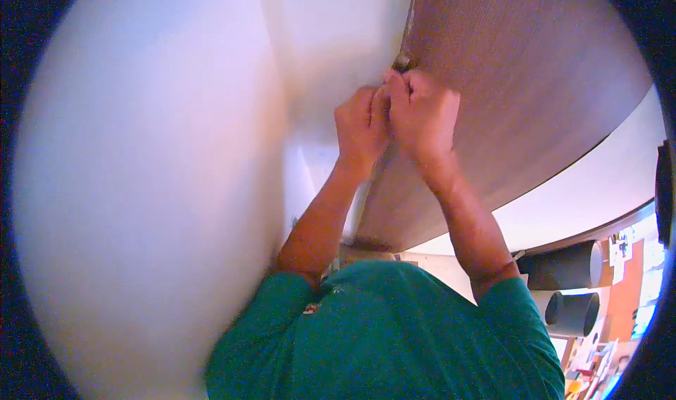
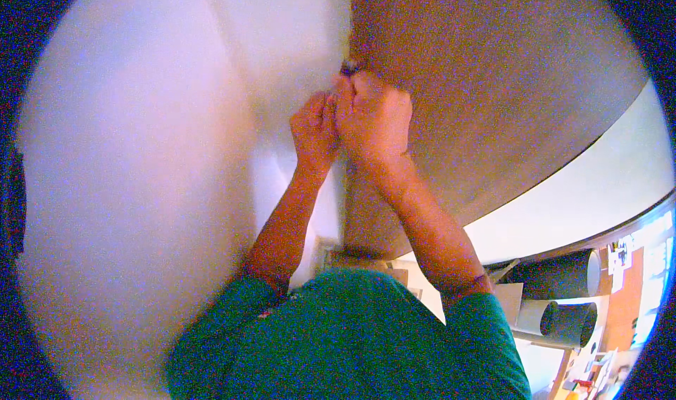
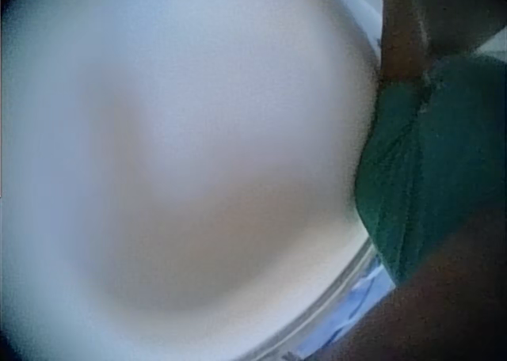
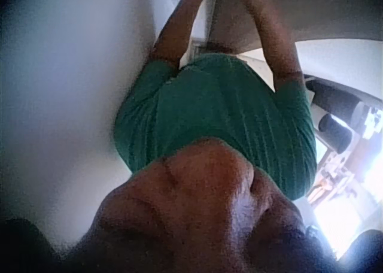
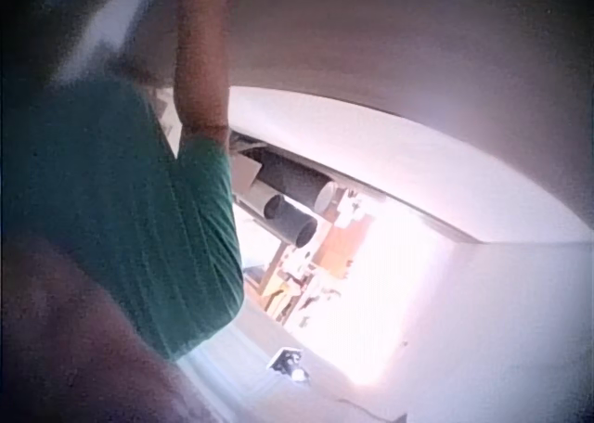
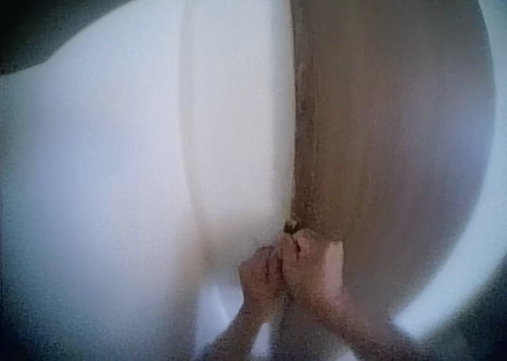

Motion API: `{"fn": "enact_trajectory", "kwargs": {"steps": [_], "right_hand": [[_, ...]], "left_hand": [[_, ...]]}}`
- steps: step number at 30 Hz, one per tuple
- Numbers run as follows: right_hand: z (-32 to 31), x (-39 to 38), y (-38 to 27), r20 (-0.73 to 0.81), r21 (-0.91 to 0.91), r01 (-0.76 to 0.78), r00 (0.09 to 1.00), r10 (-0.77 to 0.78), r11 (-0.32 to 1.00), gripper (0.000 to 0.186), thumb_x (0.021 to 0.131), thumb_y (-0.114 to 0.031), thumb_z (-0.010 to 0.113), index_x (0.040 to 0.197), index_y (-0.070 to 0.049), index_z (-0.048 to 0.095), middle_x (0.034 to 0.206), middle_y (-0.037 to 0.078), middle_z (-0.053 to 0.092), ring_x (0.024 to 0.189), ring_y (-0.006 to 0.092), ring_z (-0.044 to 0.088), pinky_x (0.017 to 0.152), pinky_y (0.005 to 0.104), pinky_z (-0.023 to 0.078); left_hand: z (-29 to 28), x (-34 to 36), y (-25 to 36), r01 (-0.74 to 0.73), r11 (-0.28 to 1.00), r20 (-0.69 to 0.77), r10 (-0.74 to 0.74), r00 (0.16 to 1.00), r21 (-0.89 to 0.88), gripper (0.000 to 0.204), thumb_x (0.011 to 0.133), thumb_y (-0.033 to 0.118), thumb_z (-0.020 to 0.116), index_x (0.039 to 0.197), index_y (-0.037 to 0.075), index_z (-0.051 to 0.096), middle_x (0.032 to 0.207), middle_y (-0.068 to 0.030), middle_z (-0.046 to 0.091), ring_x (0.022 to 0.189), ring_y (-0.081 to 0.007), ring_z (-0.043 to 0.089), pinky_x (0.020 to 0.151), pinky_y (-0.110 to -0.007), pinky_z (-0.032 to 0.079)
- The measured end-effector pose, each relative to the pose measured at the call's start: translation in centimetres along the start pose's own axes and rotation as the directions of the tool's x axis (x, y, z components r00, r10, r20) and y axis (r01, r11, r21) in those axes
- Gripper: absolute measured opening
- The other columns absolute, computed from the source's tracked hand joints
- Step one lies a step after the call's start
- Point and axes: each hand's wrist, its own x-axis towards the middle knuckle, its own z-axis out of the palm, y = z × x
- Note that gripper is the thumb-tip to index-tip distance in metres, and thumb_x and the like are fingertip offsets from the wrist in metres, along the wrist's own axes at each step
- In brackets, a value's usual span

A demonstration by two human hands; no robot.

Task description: The person uses a chisel to shave off small pieces of wood from the edge of a door.

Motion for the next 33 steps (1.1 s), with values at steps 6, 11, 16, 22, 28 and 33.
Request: {"fn": "enact_trajectory", "kwargs": {"steps": [6, 11, 16, 22, 28, 33], "right_hand": [[-0.2, 0.9, -0.2, -0.012, 0.081, -0.003, 1.0, 0.004, 0.997, 0.034, 0.088, -0.031, 0.066, 0.066, -0.005, 0.063, 0.065, 0.02, 0.063, 0.06, 0.0417, 0.063, 0.056, 0.0486, 0.051], [-0.7, 2.4, -0.6, 0.006, 0.041, -0.03, 1.0, 0.03, 0.999, 0.035, 0.087, -0.032, 0.066, 0.066, -0.005, 0.062, 0.064, 0.02, 0.062, 0.06, 0.042, 0.063, 0.056, 0.0487, 0.051], [-0.6, 2.3, -0.4, -0.033, 0.001, 0.007, 0.999, -0.007, 1.0, 0.037, 0.086, -0.034, 0.067, 0.064, -0.004, 0.062, 0.065, 0.021, 0.063, 0.061, 0.0421, 0.063, 0.057, 0.0488, 0.052], [-0.8, 4.2, -0.9, -0.091, 0.087, 0.036, 0.995, -0.028, 0.996, 0.033, 0.084, -0.027, 0.074, 0.064, -0.003, 0.064, 0.056, 0.018, 0.058, 0.046, 0.0332, 0.056, 0.047, 0.0395, 0.045], [-1.1, 2.8, -1.0, -0.029, -0.028, -0.013, 0.999, 0.012, 1.0, 0.033, 0.085, -0.029, 0.072, 0.066, -0.003, 0.066, 0.059, 0.018, 0.06, 0.051, 0.0369, 0.058, 0.052, 0.042, 0.047], [-1.5, 4.3, -1.2, -0.007, -0.002, 0.012, 1.0, -0.012, 1.0, 0.035, 0.088, -0.034, 0.065, 0.069, -0.004, 0.066, 0.067, 0.021, 0.064, 0.063, 0.042, 0.064, 0.06, 0.0497, 0.053]], "left_hand": [[0.2, 0.5, -0.2, 0.047, 0.997, 0.055, -0.05, 0.997, 0.064, 0.027, 0.096, 0.021, 0.058, 0.076, 0.003, 0.06, 0.065, -0.02, 0.059, 0.055, -0.0356, 0.059, 0.052, -0.044, 0.044], [0.1, 2.0, 0.9, 0.061, 0.997, 0.065, -0.064, 0.996, 0.043, 0.029, 0.095, 0.023, 0.057, 0.075, 0.002, 0.059, 0.064, -0.0204, 0.058, 0.054, -0.037, 0.058, 0.051, -0.044, 0.043], [0.1, 1.9, 1.3, 0.121, 0.993, 0.073, -0.122, 0.99, 0.016, 0.03, 0.095, 0.022, 0.058, 0.074, 0.001, 0.058, 0.063, -0.0199, 0.058, 0.052, -0.0344, 0.058, 0.05, -0.044, 0.043], [0.0, 3.8, 2.0, 0.128, 0.99, 0.118, -0.134, 0.984, 0.059, 0.034, 0.098, 0.03, 0.052, 0.082, 0.003, 0.064, 0.073, -0.019, 0.064, 0.062, -0.0364, 0.062, 0.058, -0.045, 0.048], [0.8, 2.3, 1.4, 0.102, 0.995, -0.016, -0.102, 0.995, 0.016, 0.03, 0.095, 0.023, 0.059, 0.073, 0.001, 0.059, 0.064, -0.021, 0.058, 0.052, -0.0371, 0.056, 0.05, -0.044, 0.044], [0.6, 3.7, 2.1, 0.143, 0.988, 0.03, -0.142, 0.989, -0.051, 0.035, 0.095, 0.027, 0.058, 0.071, 0.001, 0.057, 0.063, -0.0218, 0.057, 0.054, -0.04, 0.057, 0.05, -0.045, 0.043]]}}
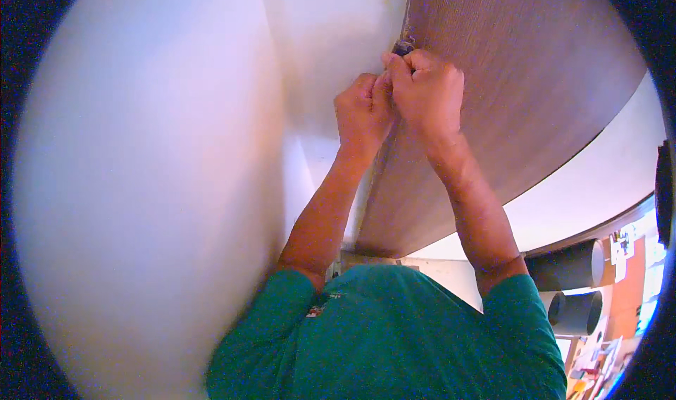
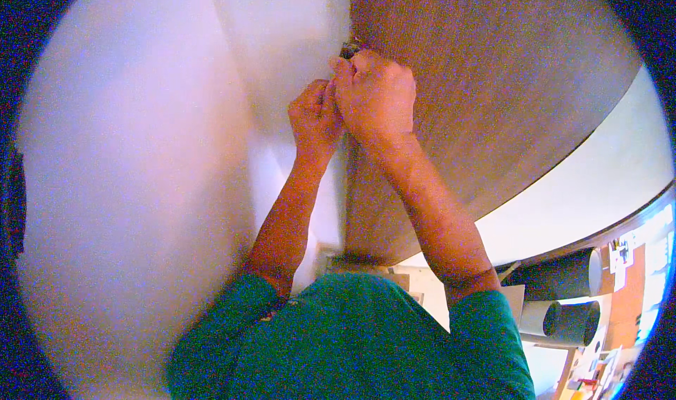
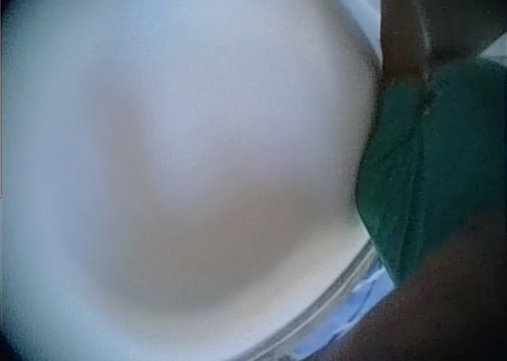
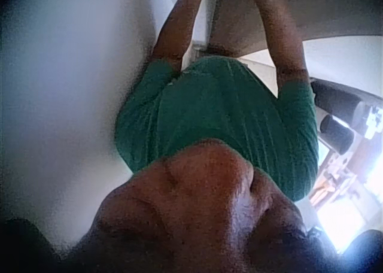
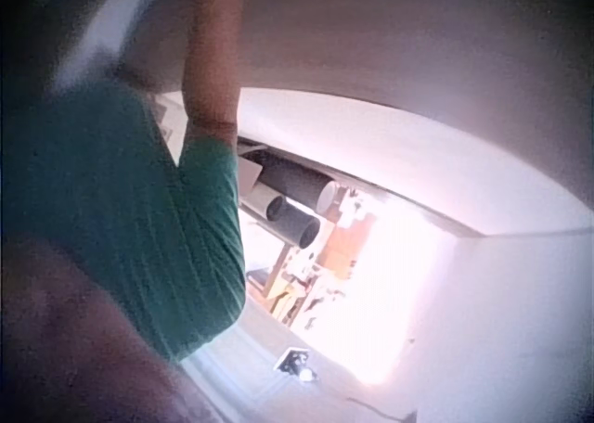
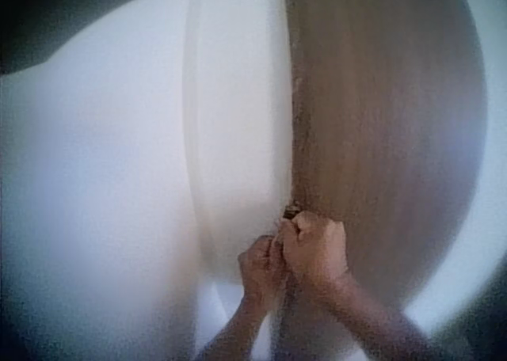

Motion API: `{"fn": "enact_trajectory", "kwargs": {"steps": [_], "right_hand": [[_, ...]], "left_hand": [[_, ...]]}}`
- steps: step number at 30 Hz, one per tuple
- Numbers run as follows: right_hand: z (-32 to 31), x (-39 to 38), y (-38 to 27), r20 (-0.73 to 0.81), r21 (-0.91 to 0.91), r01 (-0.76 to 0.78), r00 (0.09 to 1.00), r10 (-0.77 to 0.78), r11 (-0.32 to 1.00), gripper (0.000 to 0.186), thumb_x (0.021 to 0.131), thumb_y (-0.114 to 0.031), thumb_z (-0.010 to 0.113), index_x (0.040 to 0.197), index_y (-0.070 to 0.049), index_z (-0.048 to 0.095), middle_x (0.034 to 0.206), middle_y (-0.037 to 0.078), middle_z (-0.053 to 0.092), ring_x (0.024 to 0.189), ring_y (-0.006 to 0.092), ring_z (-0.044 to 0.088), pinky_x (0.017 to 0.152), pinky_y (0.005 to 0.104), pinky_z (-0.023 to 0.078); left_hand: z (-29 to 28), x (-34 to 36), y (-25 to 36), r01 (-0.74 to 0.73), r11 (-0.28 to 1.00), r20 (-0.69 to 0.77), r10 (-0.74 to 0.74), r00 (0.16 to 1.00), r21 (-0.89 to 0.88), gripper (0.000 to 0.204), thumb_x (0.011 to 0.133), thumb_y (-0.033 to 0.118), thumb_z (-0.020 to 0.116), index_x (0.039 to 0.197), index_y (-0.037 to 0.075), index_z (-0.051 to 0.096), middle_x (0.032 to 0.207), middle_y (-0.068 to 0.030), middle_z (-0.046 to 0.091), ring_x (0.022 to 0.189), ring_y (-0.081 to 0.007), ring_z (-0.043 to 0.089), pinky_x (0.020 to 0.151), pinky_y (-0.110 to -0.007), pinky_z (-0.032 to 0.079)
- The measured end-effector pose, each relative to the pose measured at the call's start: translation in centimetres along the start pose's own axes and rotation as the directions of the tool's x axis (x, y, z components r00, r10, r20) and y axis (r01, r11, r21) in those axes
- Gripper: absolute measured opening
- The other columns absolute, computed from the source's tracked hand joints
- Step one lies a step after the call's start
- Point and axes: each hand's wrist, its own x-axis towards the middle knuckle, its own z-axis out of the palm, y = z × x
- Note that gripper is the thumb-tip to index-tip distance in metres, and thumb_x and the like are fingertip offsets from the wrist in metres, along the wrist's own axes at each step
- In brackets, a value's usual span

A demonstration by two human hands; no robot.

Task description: The person uses a chisel to shave off small pieces of wood from the edge of a door.

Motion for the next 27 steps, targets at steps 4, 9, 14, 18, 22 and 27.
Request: {"fn": "enact_trajectory", "kwargs": {"steps": [4, 9, 14, 18, 22, 27], "right_hand": [[0.4, -1.3, 0.6, -0.02, -0.026, 0.035, 0.999, -0.035, 0.999, 0.035, 0.088, -0.034, 0.065, 0.069, -0.004, 0.066, 0.069, 0.021, 0.064, 0.064, 0.0424, 0.064, 0.061, 0.0494, 0.053], [-0.8, 0.6, -0.4, 0.013, 0.022, -0.004, 1.0, 0.004, 1.0, 0.035, 0.087, -0.034, 0.065, 0.069, -0.004, 0.065, 0.07, 0.021, 0.065, 0.066, 0.0428, 0.065, 0.061, 0.0504, 0.053], [-0.3, -0.3, 0.3, -0.022, -0.007, 0.018, 1.0, -0.018, 1.0, 0.036, 0.087, -0.035, 0.066, 0.067, -0.004, 0.064, 0.069, 0.022, 0.064, 0.065, 0.0432, 0.064, 0.06, 0.0509, 0.053], [-0.8, 0.8, -0.9, -0.03, 0.038, -0.017, 0.999, 0.019, 0.999, 0.037, 0.087, -0.036, 0.067, 0.066, -0.004, 0.064, 0.068, 0.022, 0.064, 0.064, 0.0434, 0.064, 0.06, 0.0508, 0.053], [-0.7, 0.3, -0.8, -0.063, 0.006, -0.009, 0.998, 0.009, 1.0, 0.038, 0.087, -0.036, 0.066, 0.067, -0.004, 0.065, 0.067, 0.022, 0.064, 0.064, 0.0436, 0.064, 0.06, 0.0507, 0.053], [-0.9, 1.5, -1.8, -0.072, 0.008, -0.026, 0.997, 0.026, 1.0, 0.04, 0.088, -0.038, 0.065, 0.066, -0.004, 0.065, 0.067, 0.022, 0.064, 0.063, 0.0432, 0.064, 0.06, 0.0501, 0.053]], "left_hand": [[0.5, -1.1, -1.9, -0.126, 0.97, 0.041, 0.12, 0.992, 0.208, 0.03, 0.097, 0.027, 0.053, 0.082, 0.004, 0.063, 0.073, -0.0179, 0.064, 0.062, -0.0381, 0.061, 0.057, -0.046, 0.046], [0.6, 0.3, -0.2, -0.061, 0.998, -0.016, 0.061, 0.998, 0.004, 0.033, 0.094, 0.024, 0.058, 0.069, 0.003, 0.054, 0.063, -0.0216, 0.057, 0.057, -0.0424, 0.058, 0.051, -0.049, 0.044], [0.7, -0.2, -1.1, -0.155, 0.977, -0.03, 0.161, 0.987, 0.148, 0.031, 0.096, 0.024, 0.056, 0.074, 0.003, 0.057, 0.066, -0.019, 0.06, 0.057, -0.0378, 0.059, 0.053, -0.045, 0.046], [-0.1, 0.7, 1.5, -0.014, 1.0, 0.004, 0.014, 1.0, 0.014, 0.032, 0.095, 0.024, 0.057, 0.072, 0.002, 0.058, 0.064, -0.0213, 0.059, 0.055, -0.0388, 0.059, 0.051, -0.045, 0.046], [0.2, 0.5, 0.4, -0.059, 0.998, -0.022, 0.058, 0.998, -0.007, 0.033, 0.095, 0.025, 0.057, 0.073, 0.001, 0.059, 0.064, -0.0213, 0.059, 0.053, -0.038, 0.058, 0.05, -0.044, 0.045], [-0.5, 2.3, 1.4, -0.199, 0.977, -0.008, 0.2, 0.98, 0.074, 0.034, 0.095, 0.026, 0.058, 0.072, 0.001, 0.058, 0.064, -0.0218, 0.058, 0.051, -0.0383, 0.055, 0.049, -0.045, 0.043]]}}
